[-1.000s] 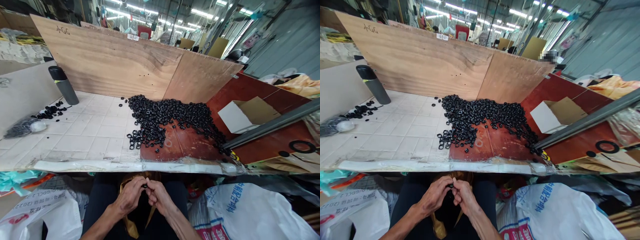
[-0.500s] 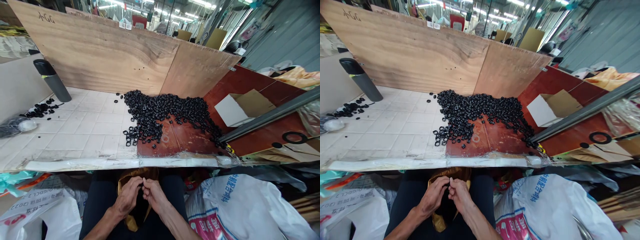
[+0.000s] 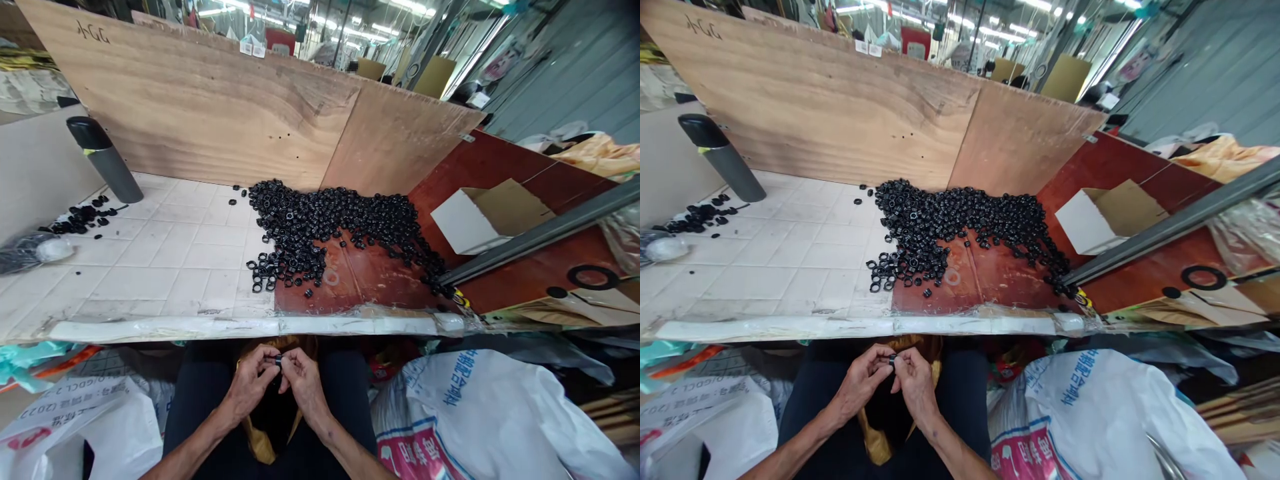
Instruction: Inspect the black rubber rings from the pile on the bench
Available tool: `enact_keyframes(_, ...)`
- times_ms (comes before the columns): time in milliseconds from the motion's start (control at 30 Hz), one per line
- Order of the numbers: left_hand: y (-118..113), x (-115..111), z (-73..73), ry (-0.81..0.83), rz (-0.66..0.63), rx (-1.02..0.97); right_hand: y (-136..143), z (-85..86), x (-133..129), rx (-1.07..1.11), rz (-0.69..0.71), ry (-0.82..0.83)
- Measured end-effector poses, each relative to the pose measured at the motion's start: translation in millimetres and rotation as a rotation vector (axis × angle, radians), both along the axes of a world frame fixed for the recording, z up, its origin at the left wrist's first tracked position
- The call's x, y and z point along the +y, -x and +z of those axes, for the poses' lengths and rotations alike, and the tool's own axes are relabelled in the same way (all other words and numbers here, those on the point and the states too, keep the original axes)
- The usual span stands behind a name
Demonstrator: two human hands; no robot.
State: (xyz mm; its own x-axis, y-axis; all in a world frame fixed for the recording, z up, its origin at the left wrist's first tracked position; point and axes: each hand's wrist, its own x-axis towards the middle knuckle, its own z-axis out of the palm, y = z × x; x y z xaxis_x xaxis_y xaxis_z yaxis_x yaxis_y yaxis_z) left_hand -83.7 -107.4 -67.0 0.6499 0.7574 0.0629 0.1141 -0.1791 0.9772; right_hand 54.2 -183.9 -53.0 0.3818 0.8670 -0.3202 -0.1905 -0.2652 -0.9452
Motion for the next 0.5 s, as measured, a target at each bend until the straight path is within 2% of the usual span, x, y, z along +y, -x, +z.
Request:
enact_keyframes(67, -2, -4, -3.3, -0.036, 0.021, 0.007, 1, -4.7, -1, -0.062, 0.0, -0.005)
enact_keyframes(200, 5, -12, -15.6, -0.394, -0.016, 0.058, 4, -11.7, -3, 0.145, -0.037, 0.154)
enact_keyframes(267, 12, -13, -13.0, -0.509, -0.077, 0.091, -1, -5.8, -4, 0.082, 0.022, 0.217)
enact_keyframes(333, 17, -10, 0.7, -0.588, -0.121, 0.139, -14, 10.1, -2, -0.229, 0.074, 0.153)
enact_keyframes(367, 17, -7, 11.3, -0.618, -0.126, 0.164, -24, 20.8, 2, -0.44, 0.044, 0.052)
enact_keyframes(433, 14, 6, 35.7, -0.659, -0.083, 0.175, -48, 43.2, 16, -0.752, -0.043, -0.113)
enact_keyframes(500, 3, 27, 57.4, -0.629, 0.022, 0.2, -72, 60.4, 39, -0.939, -0.079, -0.209)
